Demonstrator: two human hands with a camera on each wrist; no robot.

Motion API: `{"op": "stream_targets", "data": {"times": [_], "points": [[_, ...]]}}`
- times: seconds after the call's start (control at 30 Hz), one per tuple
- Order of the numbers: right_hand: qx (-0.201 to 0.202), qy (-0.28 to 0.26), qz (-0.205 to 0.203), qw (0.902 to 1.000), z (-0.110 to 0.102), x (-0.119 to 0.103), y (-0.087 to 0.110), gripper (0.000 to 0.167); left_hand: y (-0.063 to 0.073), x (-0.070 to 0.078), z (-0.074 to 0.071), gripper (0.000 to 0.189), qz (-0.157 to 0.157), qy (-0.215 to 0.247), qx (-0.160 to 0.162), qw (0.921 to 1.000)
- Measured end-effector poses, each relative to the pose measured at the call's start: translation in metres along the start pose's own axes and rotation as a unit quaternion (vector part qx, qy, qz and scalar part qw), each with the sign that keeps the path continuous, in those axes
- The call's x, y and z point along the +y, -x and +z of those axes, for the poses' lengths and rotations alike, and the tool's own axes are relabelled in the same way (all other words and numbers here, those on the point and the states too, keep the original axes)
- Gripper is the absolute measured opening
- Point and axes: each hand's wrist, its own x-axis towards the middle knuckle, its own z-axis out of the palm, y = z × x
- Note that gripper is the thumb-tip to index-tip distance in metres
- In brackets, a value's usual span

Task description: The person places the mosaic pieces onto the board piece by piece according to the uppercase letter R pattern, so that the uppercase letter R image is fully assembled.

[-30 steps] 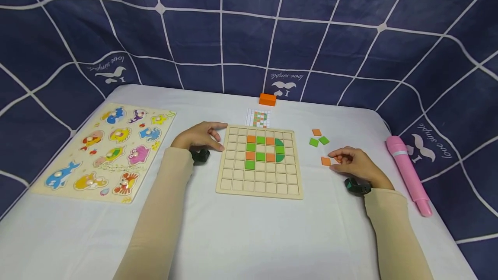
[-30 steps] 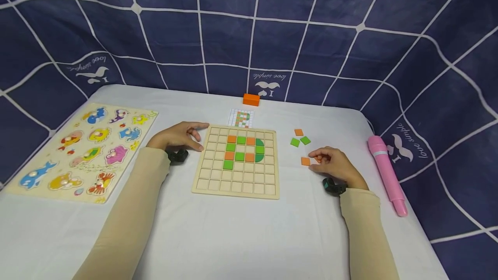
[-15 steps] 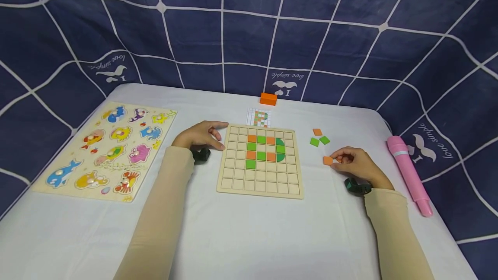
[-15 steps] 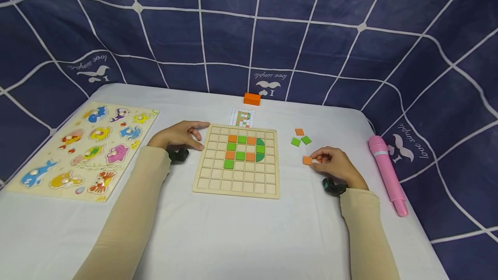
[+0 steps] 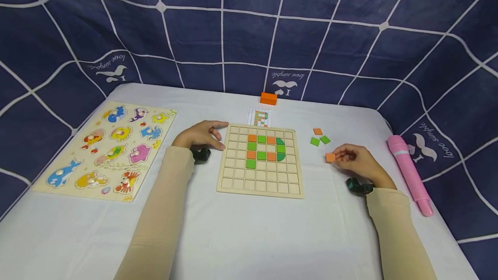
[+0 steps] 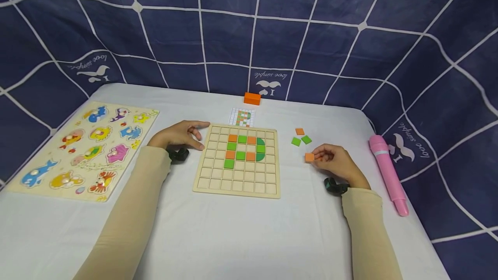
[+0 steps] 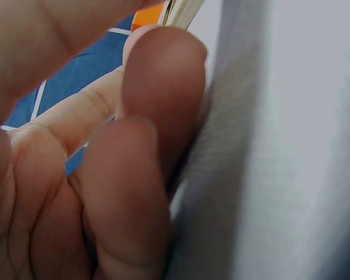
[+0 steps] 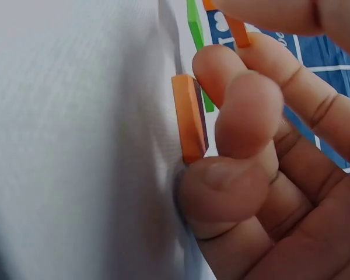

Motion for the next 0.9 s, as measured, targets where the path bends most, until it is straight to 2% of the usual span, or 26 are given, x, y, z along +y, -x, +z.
{"op": "stream_targets", "data": {"times": [0.3,0.63,0.9], "points": [[-0.002,-0.052,0.013,0.9986,0.0,-0.009,-0.001,0.032,-0.001,-0.001,-0.001,0.101,-0.005,0.0,0.003,1.0],[-0.022,-0.08,0.02,0.9963,0.005,-0.024,-0.004,0.031,0.001,0.0,-0.001,0.099,0.005,0.005,0.005,1.0],[-0.041,-0.1,0.003,0.9942,0.014,-0.03,-0.006,0.032,0.002,0.0,-0.001,0.1,0.005,0.01,0.003,0.9999]]}}
